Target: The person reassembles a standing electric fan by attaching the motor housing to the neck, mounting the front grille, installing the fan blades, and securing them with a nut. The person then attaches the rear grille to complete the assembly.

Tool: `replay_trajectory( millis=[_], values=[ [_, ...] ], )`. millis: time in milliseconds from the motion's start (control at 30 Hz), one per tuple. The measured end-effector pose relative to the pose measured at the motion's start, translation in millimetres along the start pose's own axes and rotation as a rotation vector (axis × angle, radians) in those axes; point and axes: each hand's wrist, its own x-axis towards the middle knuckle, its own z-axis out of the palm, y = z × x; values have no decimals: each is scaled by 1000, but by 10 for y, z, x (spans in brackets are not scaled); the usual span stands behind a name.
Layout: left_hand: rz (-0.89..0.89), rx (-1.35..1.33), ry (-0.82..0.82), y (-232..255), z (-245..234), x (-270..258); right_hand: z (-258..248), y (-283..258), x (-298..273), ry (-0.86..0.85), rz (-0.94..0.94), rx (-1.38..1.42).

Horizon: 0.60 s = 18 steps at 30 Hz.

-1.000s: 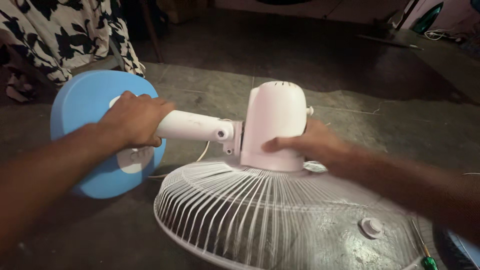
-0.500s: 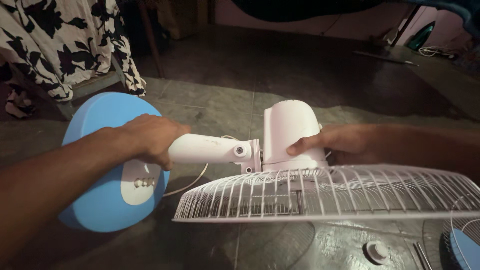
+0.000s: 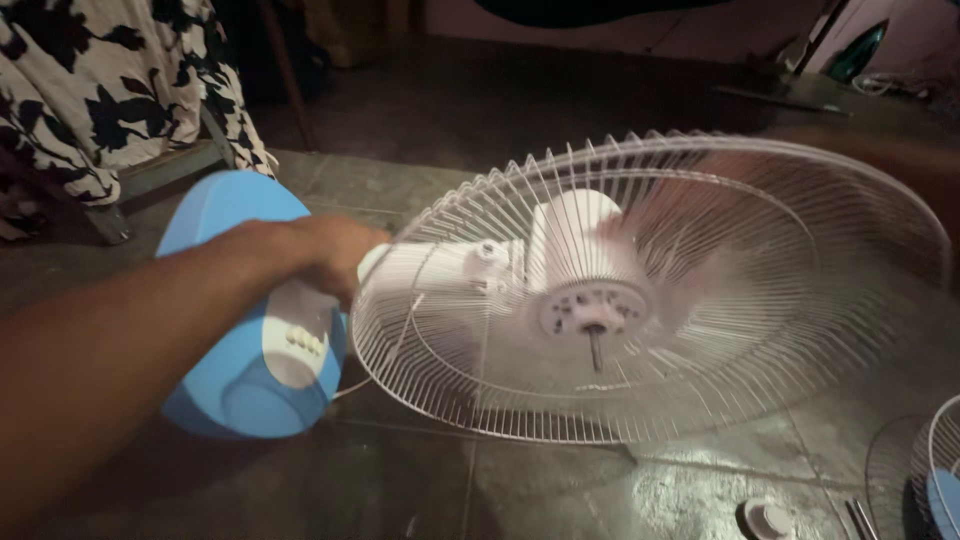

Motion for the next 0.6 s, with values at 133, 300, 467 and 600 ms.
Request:
replay_trajectory(
  millis=[133, 300, 467, 600],
  values=[
    [-42, 28, -55, -10, 21, 146, -176, 225, -199, 242, -172, -40],
    [-64, -20, -55, -61, 85, 194, -185, 179, -171, 720, -485, -100],
    [-77, 47, -153, -184, 260, 243, -108, 57, 1, 896, -455, -162],
    [-131, -51, -136, -245, 551, 262, 115, 67, 194, 843, -481, -91]
  ],
)
